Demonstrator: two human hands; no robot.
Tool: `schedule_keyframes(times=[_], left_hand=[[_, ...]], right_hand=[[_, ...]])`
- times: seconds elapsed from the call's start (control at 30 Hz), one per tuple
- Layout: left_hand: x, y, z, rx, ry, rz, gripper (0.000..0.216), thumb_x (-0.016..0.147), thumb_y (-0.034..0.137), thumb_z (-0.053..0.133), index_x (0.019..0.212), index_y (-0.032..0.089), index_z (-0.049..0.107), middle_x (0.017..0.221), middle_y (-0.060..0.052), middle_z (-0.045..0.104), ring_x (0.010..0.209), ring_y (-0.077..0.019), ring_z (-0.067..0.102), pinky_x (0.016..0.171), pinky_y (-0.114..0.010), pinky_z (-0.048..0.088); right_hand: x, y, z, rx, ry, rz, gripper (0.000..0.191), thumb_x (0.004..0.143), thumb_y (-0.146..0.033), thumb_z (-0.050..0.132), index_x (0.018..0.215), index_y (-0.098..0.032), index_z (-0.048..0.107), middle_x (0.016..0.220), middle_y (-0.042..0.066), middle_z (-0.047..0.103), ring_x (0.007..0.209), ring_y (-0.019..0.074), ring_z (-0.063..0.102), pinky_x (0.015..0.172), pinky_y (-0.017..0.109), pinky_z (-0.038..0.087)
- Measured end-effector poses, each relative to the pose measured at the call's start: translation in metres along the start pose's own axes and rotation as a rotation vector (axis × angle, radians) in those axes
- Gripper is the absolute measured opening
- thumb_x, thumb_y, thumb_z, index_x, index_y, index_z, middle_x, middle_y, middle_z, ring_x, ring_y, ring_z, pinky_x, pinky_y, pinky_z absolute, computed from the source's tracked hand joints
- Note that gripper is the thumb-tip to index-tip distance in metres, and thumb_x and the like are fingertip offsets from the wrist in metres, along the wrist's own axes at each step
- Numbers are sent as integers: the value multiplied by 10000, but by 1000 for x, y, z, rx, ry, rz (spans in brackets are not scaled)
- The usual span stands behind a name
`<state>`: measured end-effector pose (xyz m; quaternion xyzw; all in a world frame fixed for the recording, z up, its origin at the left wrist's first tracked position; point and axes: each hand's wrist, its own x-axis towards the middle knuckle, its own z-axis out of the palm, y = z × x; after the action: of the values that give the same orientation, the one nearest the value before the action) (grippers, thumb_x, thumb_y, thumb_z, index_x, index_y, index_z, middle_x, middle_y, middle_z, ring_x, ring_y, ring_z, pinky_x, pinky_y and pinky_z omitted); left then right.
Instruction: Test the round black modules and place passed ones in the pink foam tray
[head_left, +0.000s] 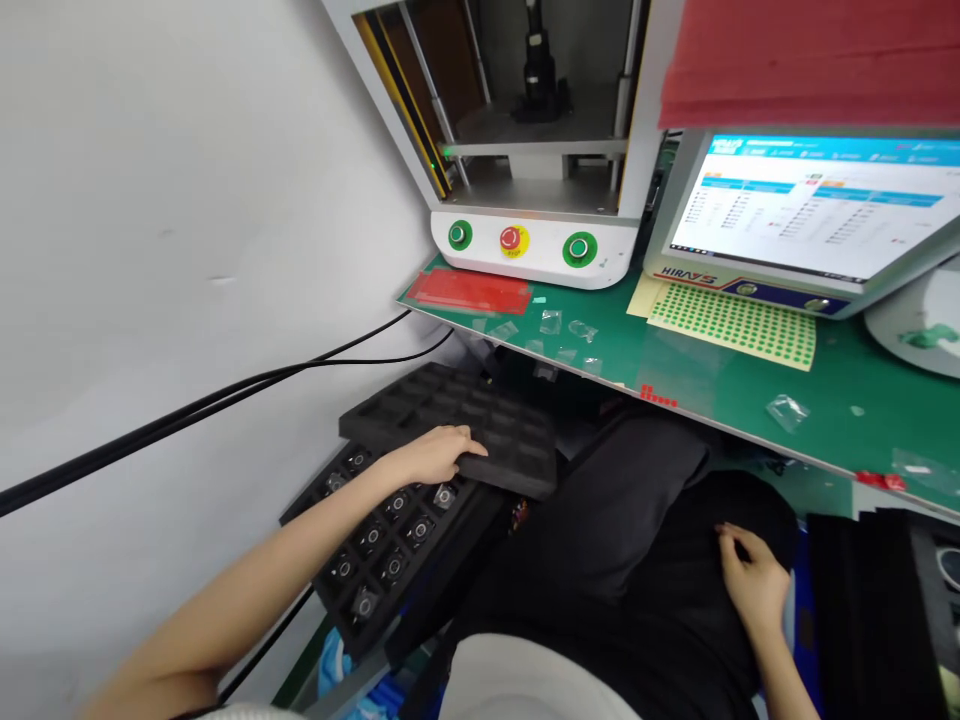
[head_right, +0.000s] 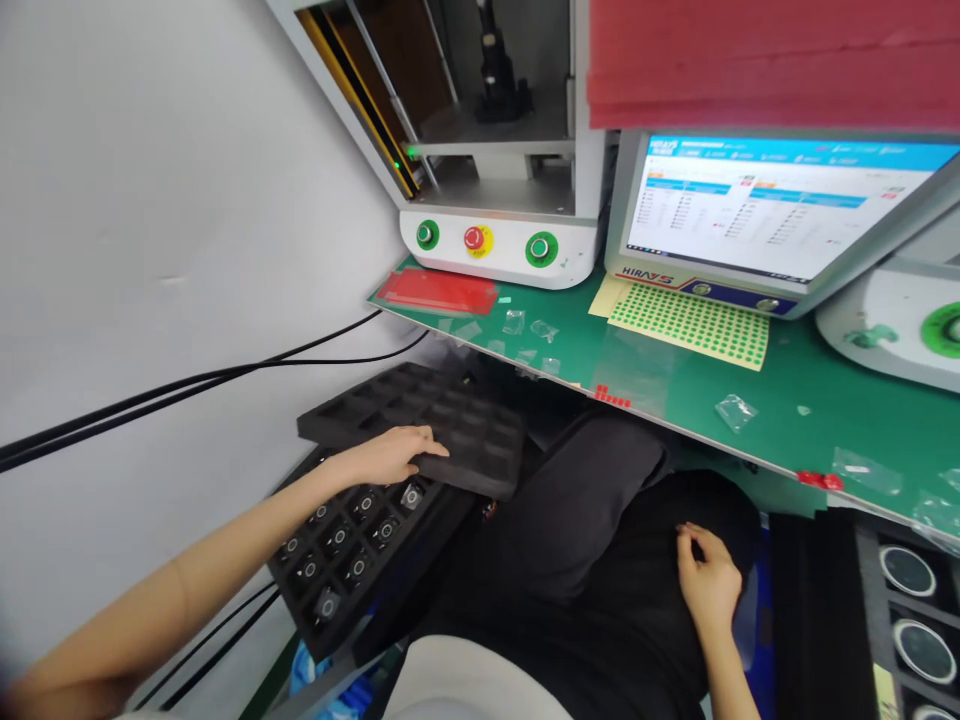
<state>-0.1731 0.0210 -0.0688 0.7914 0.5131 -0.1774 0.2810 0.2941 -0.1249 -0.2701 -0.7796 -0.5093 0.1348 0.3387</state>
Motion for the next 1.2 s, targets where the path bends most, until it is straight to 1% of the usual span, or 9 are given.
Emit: schedule_keyframes(times=[0.17, 0.33, 0.47, 0.6, 0.7, 0.83, 1.0, 1.1, 1.2], left_hand=[[53, -9, -14, -36, -116, 22, 252, 863, 265, 649, 1097, 175, 675, 1092, -68, 671, 1034, -220, 625, 952, -428, 485], [106, -27, -13, -7, -163, -50, 273, 919, 348, 597, 1106, 153, 639, 1167, -82, 642, 1027, -212, 627, 897, -415, 532], [131, -35, 9, 13, -152, -117, 291, 925, 339, 590, 1155, 163, 618, 1205, -89, 620, 1039, -215, 621, 884, -409, 542], [134, -29, 43, -4, -117, -143, 315, 929, 332, 587, 1194, 162, 592, 1219, -99, 608, 1056, -217, 617, 899, -430, 538], [117, -24, 61, -44, -51, -142, 318, 930, 331, 585, 1200, 163, 591, 1231, -100, 604, 1070, -221, 613, 913, -439, 533], [67, -39, 66, -104, 111, -218, 302, 939, 336, 568, 1189, 170, 602, 1249, -99, 602, 1100, -224, 603, 949, -453, 514], [-14, -86, 64, -149, 305, -545, 323, 944, 352, 559, 1203, 161, 592, 1210, -97, 621, 1081, -226, 615, 941, -457, 516], [-53, -105, 74, -176, 331, -728, 310, 944, 361, 557, 1166, 150, 606, 1152, -89, 644, 1035, -214, 632, 915, -440, 528], [-78, -111, 91, -214, 298, -841, 300, 938, 369, 567, 1126, 142, 622, 1110, -81, 657, 1002, -206, 641, 895, -429, 534]], right_hand=[[-1, 0, -1, -5, 7, 13, 558, 828, -626, 445, 722, -151, 718, 848, 164, 759, 792, 302, 721, 676, 379, 562], [-1, -1, -2, -17, 0, 13, 572, 832, -638, 441, 743, -149, 724, 866, 161, 766, 807, 307, 728, 674, 375, 561], [0, -1, -2, -20, 1, 15, 579, 831, -644, 437, 736, -150, 722, 852, 162, 765, 802, 308, 730, 675, 373, 559], [0, 0, -2, -25, -6, 16, 579, 824, -646, 439, 745, -146, 720, 860, 167, 764, 809, 320, 728, 687, 389, 559], [0, 1, -2, -29, -10, 20, 578, 820, -638, 436, 744, -139, 717, 867, 175, 761, 812, 327, 726, 685, 398, 559], [1, 3, -2, -36, -15, 25, 565, 814, -618, 445, 746, -128, 716, 873, 185, 756, 812, 335, 720, 680, 404, 552], [2, 4, -3, -48, -32, 18, 529, 804, -592, 461, 754, -133, 720, 884, 178, 756, 811, 333, 716, 687, 406, 546], [3, 5, -4, -59, -36, 20, 518, 798, -576, 463, 763, -131, 725, 890, 182, 757, 821, 343, 716, 686, 410, 541], [3, 5, -4, -75, -36, 30, 532, 790, -575, 457, 770, -121, 732, 893, 192, 756, 834, 363, 715, 671, 414, 531]])
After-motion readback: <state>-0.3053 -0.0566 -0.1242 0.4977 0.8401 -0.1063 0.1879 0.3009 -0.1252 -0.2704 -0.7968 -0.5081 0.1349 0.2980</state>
